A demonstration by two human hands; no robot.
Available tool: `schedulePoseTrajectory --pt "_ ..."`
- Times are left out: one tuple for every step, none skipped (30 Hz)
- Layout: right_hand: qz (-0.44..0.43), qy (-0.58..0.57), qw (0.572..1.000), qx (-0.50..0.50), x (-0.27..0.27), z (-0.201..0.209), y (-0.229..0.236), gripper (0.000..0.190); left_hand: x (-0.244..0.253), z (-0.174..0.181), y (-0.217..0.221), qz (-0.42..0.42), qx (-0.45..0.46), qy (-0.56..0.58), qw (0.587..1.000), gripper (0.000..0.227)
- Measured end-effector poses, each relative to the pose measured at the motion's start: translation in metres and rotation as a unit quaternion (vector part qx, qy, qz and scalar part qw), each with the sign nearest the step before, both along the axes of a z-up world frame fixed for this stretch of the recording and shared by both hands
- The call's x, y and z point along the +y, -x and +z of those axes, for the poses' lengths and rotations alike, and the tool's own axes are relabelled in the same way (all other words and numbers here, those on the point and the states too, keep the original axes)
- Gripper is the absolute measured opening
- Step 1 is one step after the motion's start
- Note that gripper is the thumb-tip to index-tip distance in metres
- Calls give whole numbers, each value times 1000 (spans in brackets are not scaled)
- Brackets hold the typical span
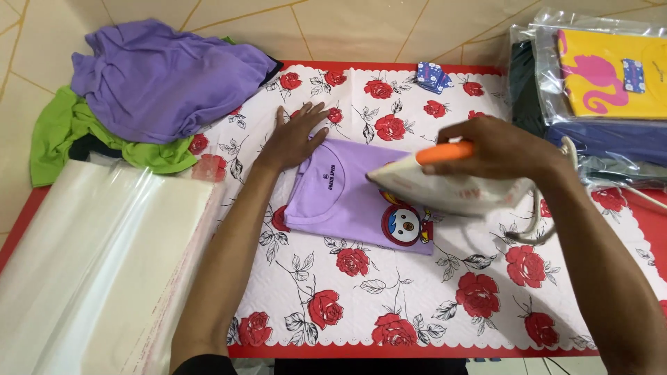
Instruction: Ironing and folding purple garments, including a t-shirt with a cartoon graphic, on a floral patterned surface.
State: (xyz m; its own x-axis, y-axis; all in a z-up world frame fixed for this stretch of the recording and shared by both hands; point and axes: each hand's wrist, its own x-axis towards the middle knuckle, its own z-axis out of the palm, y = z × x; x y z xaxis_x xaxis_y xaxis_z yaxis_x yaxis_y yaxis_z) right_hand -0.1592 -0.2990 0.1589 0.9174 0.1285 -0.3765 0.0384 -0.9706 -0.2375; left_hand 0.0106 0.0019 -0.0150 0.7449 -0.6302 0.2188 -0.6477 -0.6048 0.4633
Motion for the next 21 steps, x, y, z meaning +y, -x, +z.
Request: schedulePoseTrajectory --pt "3 24 999 -36 3 -1 -6 50 0 0 0 0 8 -2 1000 57" --pt "4 24 999 -38 7 -7 -14 50 -1 2 0 0 6 -2 1000 57" --pt "2 23 998 -63 11 -13 -21 51 -1 3 1 12 19 -25 999 52" --pt "2 21 996 -87 15 -19 -29 52 0 5 1 25 31 -47 998 48" --pt "3 21 996 -89 21 -23 -33 52 0 5 1 26 30 -47 998 48" --pt "-2 30 997 -71 26 -28 -36 53 -1 6 2 25 33 -46 998 48" --pt "-7 39 998 -54 32 -33 -39 55 -1 6 2 24 37 -44 998 48" --pt "-6 37 998 -54 32 -35 -42 55 -1 7 2 25 36 -46 998 48" --pt "-13 49 997 -54 32 -37 -46 56 -1 7 2 25 38 -45 998 48" --pt "-21 61 996 -53 32 -39 -49 58 -1 7 3 25 42 -45 998 47" --pt "-20 60 997 -52 28 -44 -54 58 0 6 3 26 42 -46 998 47" --pt "-39 61 995 -63 23 -49 -58 61 0 5 2 24 40 -45 998 47" --pt "-57 63 994 -75 18 -53 -63 64 0 5 2 22 39 -44 998 48" --pt "-58 62 994 -74 13 -55 -66 64 0 5 2 21 39 -45 998 48" --pt "-71 73 992 -77 7 -57 -69 64 -1 5 3 23 40 -47 998 48" --pt "-85 84 989 -83 2 -58 -72 64 -1 7 2 24 39 -49 998 48" --pt "-87 83 989 -85 -3 -56 -75 64 0 8 3 22 37 -51 998 48" --pt "-96 87 988 -86 -8 -55 -77 66 0 9 5 21 41 -48 998 48" --pt "-105 92 986 -87 -14 -53 -79 70 0 10 6 20 44 -46 998 49" --pt "-109 92 986 -89 -21 -52 -82 70 0 12 8 16 42 -46 998 49" --pt "-108 92 985 -101 -29 -51 -85 67 0 14 9 19 43 -49 998 49"
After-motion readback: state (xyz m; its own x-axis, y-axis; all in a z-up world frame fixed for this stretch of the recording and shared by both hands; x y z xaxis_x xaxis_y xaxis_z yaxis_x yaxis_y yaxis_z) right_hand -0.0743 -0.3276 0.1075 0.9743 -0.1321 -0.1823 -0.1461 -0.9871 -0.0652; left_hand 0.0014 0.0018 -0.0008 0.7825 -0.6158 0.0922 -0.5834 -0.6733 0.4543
